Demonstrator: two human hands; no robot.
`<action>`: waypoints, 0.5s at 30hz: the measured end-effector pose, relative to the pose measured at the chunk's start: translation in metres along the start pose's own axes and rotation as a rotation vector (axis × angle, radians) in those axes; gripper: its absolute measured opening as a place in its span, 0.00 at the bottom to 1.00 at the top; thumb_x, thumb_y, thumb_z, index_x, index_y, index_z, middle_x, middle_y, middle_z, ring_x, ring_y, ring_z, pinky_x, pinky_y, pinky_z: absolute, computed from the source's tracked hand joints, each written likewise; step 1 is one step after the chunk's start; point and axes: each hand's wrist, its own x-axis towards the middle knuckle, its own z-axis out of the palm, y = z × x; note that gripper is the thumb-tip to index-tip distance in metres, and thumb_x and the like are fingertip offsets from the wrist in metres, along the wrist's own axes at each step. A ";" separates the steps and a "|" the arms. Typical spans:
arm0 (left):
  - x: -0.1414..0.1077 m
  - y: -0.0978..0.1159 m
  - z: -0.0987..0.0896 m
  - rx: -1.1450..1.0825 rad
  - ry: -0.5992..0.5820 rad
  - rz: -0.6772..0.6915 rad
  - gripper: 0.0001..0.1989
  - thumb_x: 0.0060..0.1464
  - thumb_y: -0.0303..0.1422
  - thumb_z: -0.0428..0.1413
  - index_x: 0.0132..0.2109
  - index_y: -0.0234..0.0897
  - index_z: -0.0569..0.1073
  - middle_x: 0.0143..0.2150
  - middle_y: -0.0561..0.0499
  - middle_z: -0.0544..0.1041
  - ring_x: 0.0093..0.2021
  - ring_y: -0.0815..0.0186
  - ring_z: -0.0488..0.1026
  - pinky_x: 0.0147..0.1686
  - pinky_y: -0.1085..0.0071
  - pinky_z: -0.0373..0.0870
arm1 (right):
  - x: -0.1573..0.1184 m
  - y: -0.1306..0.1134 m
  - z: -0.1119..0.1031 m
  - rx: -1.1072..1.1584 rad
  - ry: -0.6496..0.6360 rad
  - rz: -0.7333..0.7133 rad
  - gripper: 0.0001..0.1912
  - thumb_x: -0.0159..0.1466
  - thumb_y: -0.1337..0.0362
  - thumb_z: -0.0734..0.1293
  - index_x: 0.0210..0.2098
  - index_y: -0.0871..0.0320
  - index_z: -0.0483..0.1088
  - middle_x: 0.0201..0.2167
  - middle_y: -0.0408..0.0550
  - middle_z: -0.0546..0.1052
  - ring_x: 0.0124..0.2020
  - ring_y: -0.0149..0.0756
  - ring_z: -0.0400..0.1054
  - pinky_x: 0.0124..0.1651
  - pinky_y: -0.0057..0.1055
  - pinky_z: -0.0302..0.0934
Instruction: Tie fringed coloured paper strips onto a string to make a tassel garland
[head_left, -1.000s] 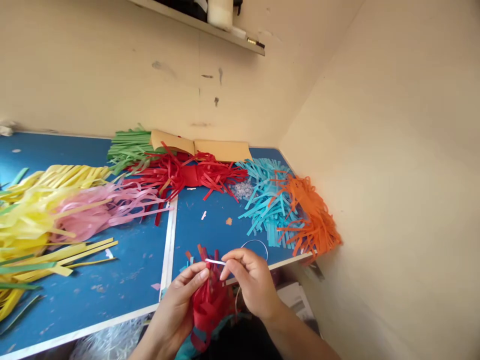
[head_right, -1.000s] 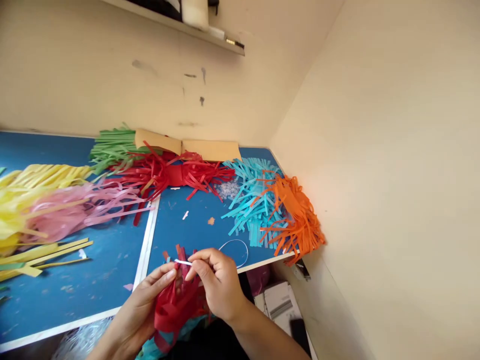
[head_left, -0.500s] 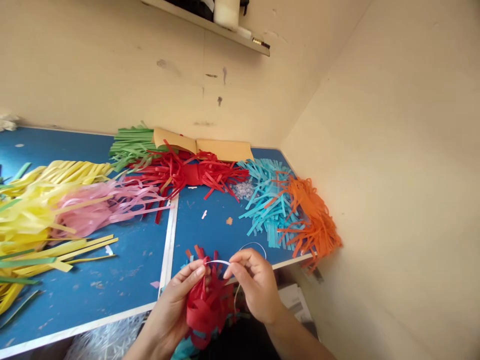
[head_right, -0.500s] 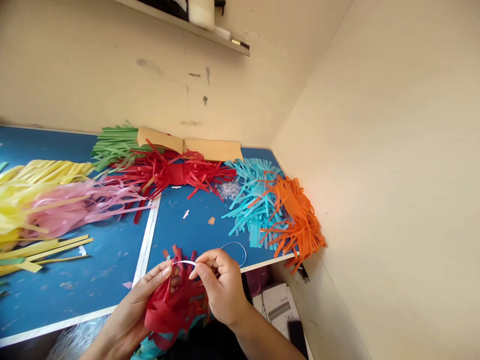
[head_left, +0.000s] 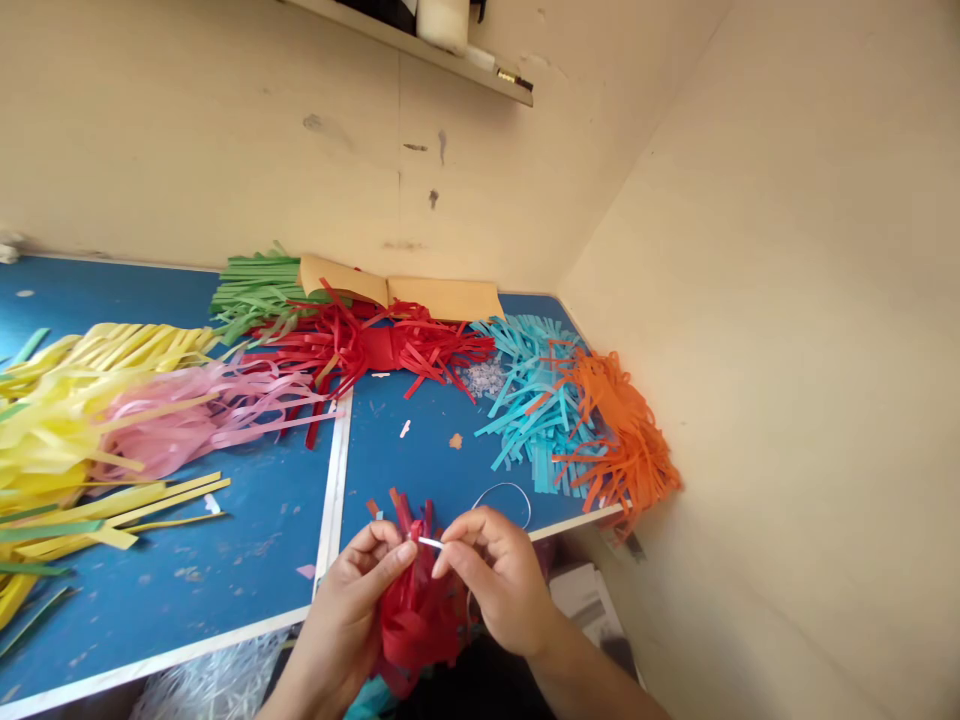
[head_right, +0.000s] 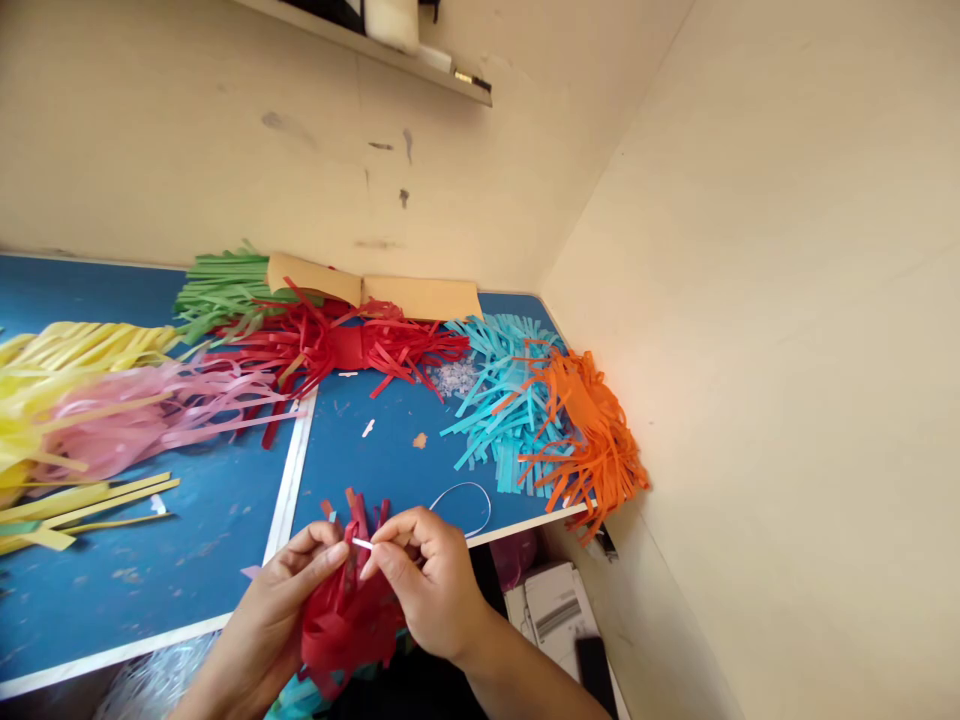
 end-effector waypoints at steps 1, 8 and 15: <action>-0.001 -0.001 -0.001 0.062 -0.006 0.057 0.22 0.31 0.37 0.74 0.27 0.38 0.67 0.21 0.56 0.74 0.21 0.70 0.70 0.22 0.77 0.68 | 0.000 0.000 -0.001 -0.033 -0.012 0.013 0.09 0.68 0.58 0.65 0.39 0.57 0.70 0.29 0.45 0.79 0.28 0.31 0.72 0.32 0.25 0.63; -0.007 -0.002 -0.011 0.861 0.035 0.620 0.13 0.37 0.34 0.70 0.23 0.43 0.71 0.27 0.51 0.79 0.29 0.63 0.74 0.34 0.71 0.68 | 0.005 -0.005 -0.004 -0.297 -0.245 -0.038 0.12 0.69 0.56 0.64 0.46 0.56 0.71 0.35 0.45 0.79 0.35 0.34 0.73 0.38 0.27 0.62; -0.003 -0.014 -0.010 1.123 -0.157 0.736 0.04 0.55 0.38 0.61 0.32 0.47 0.77 0.31 0.47 0.79 0.33 0.60 0.74 0.37 0.68 0.65 | 0.022 -0.014 -0.035 -0.212 0.057 -0.181 0.23 0.68 0.45 0.61 0.27 0.54 0.72 0.27 0.47 0.76 0.29 0.36 0.71 0.35 0.36 0.65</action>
